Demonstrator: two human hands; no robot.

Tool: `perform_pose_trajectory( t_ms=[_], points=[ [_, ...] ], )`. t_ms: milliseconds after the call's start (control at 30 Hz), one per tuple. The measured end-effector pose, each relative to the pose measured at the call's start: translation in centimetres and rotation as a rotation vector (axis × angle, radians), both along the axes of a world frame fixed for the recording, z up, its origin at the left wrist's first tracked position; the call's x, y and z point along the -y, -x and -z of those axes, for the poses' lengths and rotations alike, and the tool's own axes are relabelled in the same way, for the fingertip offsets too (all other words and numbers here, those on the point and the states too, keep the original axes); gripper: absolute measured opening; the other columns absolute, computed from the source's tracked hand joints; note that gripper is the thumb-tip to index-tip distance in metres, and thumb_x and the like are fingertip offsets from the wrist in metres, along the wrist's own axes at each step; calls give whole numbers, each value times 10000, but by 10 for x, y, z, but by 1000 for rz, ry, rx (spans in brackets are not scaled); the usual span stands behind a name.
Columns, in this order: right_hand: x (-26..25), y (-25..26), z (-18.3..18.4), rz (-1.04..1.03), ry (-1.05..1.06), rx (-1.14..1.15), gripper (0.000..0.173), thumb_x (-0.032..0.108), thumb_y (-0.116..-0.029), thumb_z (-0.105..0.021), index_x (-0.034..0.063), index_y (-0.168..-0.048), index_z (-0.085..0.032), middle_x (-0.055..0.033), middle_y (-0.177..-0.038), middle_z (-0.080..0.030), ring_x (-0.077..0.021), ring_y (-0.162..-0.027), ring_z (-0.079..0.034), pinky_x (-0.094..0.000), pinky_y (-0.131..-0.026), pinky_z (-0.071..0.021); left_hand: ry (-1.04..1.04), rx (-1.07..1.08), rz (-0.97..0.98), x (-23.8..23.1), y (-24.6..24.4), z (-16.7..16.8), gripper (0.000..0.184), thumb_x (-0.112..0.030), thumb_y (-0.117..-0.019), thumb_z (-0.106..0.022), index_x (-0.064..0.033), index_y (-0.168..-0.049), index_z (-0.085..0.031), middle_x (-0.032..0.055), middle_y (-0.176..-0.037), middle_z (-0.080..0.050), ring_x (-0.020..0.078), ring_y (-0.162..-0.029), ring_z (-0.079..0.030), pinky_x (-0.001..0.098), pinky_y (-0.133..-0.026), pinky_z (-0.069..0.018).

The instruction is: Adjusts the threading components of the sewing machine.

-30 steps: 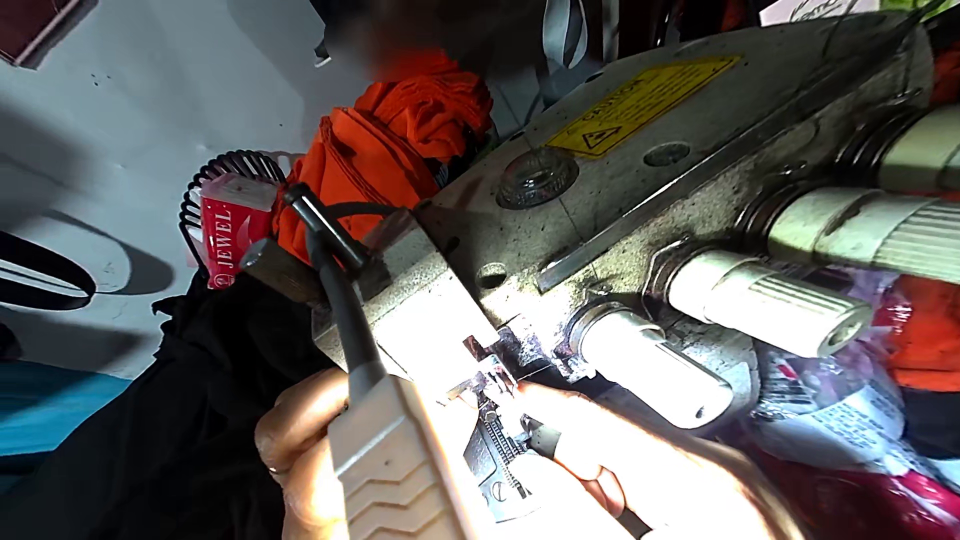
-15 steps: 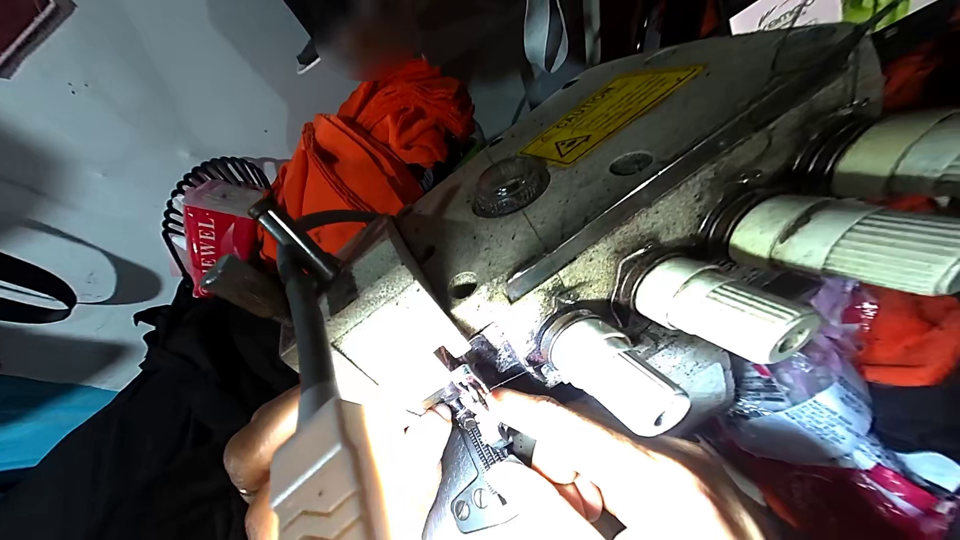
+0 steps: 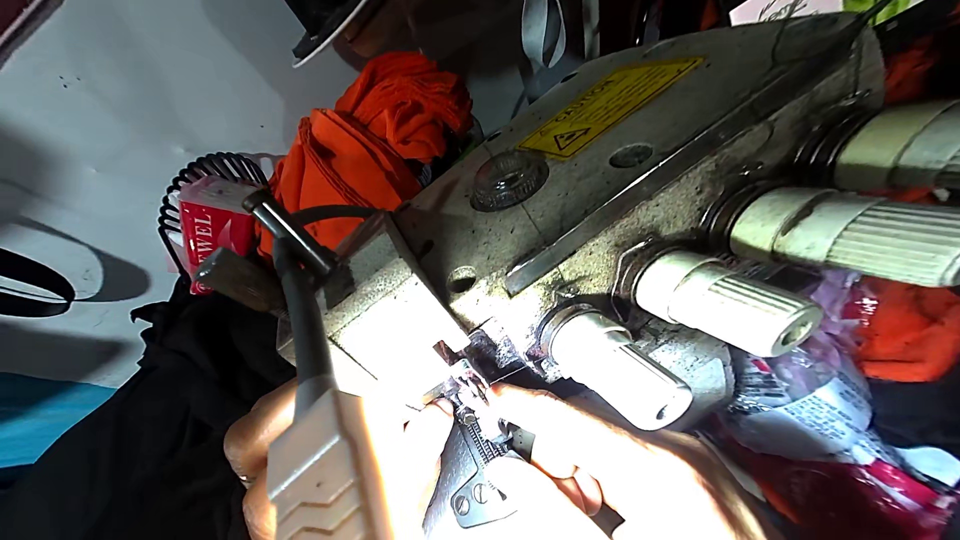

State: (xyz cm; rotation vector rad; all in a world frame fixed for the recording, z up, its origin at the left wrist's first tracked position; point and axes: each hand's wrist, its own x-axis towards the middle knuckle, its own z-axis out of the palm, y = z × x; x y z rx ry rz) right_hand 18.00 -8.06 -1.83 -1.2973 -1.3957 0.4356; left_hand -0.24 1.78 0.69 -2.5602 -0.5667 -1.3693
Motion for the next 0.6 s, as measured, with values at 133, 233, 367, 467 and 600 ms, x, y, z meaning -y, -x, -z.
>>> perform_pose_trajectory(
  t_ms=[133,233,367,467,600],
  points=[
    [0,0,1,5,-2,16,279,237,-995,-580,39,-1068,-763,-9,-654,-576,-105,-565,-489,-255,-508,-387,-37,-38,17,-2,2,2,75,-121,-898,-693,-156,-959,-719,-11,-1096,-576,69,-1033,-555,203,-923,-459],
    [-1,0,2,14,-13,16,289,246,-995,-575,44,-1078,-764,1,-641,-566,-104,-557,-482,-253,-505,-384,-34,-23,19,-3,0,2,98,-112,-898,-698,-167,-976,-719,-23,-1105,-574,51,-1029,-558,189,-922,-466],
    [0,1,2,16,-2,16,279,237,-981,-585,46,-1080,-762,1,-644,-568,-100,-556,-475,-259,-511,-378,-28,-24,17,-3,0,3,93,-133,-899,-705,-180,-975,-730,-27,-1112,-566,48,-1037,-549,185,-933,-452],
    [-1,0,2,10,-7,26,266,239,-980,-591,57,-1073,-762,-2,-663,-585,-96,-561,-480,-253,-512,-385,-21,-38,19,-3,2,2,91,-146,-902,-689,-178,-979,-725,-21,-1103,-558,50,-1025,-546,181,-916,-454],
    [0,0,2,1,2,19,282,241,-990,-577,57,-1100,-760,-10,-665,-583,-109,-556,-480,-261,-510,-387,58,4,35,2,0,-2,208,-150,-922,-702,-173,-1118,-636,-61,-1111,-584,-6,-1000,-586,140,-888,-497]
  ],
)
